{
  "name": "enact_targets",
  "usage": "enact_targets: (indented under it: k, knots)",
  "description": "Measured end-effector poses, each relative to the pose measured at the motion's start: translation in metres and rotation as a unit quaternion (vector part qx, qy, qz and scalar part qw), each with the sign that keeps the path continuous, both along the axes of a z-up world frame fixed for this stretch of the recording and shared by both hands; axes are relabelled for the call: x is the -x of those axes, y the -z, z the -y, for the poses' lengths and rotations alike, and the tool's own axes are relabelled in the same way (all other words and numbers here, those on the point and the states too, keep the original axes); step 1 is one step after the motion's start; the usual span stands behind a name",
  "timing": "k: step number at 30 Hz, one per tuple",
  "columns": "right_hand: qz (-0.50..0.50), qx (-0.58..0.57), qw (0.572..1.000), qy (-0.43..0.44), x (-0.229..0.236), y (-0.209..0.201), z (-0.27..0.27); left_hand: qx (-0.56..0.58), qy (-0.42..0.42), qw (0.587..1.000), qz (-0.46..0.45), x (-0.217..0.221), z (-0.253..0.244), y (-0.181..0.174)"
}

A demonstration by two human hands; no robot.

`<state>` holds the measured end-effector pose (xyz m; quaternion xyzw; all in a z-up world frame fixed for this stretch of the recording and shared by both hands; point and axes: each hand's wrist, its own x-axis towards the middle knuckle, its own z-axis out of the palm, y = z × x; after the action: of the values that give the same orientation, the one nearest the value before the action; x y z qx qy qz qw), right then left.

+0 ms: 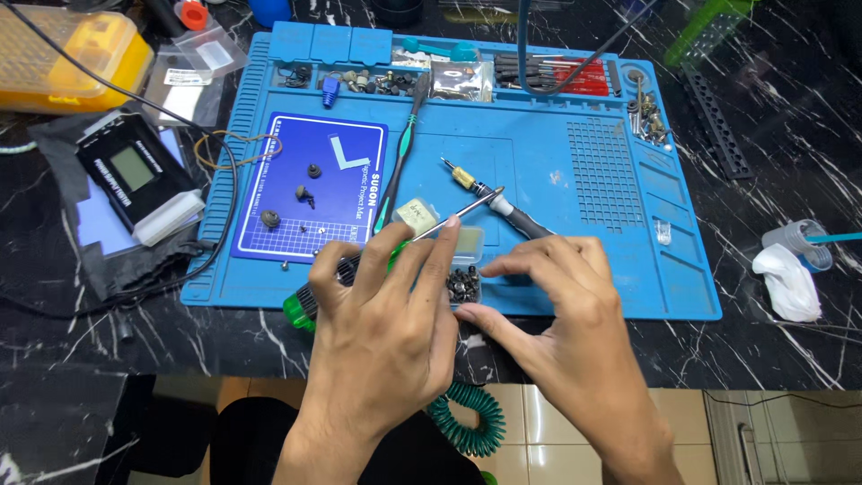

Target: The person installs a hard drive into a computer case using a screwdriver. They secure the drive with screws, then move to a workbench to organize small parts and tools before returning to the computer to continue the installation.

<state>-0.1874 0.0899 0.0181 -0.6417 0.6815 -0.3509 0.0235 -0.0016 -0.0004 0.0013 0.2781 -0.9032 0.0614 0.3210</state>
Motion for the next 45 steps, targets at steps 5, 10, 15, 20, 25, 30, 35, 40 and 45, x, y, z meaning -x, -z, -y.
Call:
enact_targets:
  k: [5, 10, 15, 20, 25, 30, 35, 40, 45]
  knots:
    - [0.014, -0.022, 1.0, -0.017, 0.015, -0.005, 0.003, -0.013, -0.011, 1.0, 0.007, 0.002, 0.001, -0.003]
    - [0.007, -0.041, 0.998, -0.054, 0.027, -0.004, 0.007, -0.024, -0.023, 0.999, 0.017, 0.001, 0.002, -0.002]
    - [0.032, -0.053, 0.995, -0.082, 0.027, -0.011, 0.01, -0.023, -0.038, 0.998, 0.033, 0.003, 0.002, -0.003]
    - [0.036, -0.078, 0.993, -0.082, 0.024, -0.018, 0.013, -0.025, -0.054, 0.998, 0.029, 0.006, 0.002, -0.001]
    - [0.02, -0.065, 0.992, -0.105, 0.024, -0.02, 0.02, -0.016, -0.059, 0.998, 0.014, 0.007, 0.005, 0.0]
    - [0.007, -0.098, 0.986, -0.133, 0.026, -0.016, 0.022, -0.032, -0.062, 0.997, 0.02, 0.008, 0.004, 0.001]
    - [-0.009, -0.093, 0.985, -0.142, 0.028, -0.02, 0.024, -0.039, -0.07, 0.996, 0.024, 0.008, 0.003, 0.002]
    - [0.007, -0.097, 0.988, -0.121, 0.027, -0.023, 0.027, -0.035, -0.072, 0.997, 0.021, 0.007, 0.003, 0.003]
    - [-0.017, -0.108, 0.982, -0.156, 0.03, -0.018, 0.027, -0.038, -0.066, 0.997, 0.01, 0.007, 0.004, 0.005]
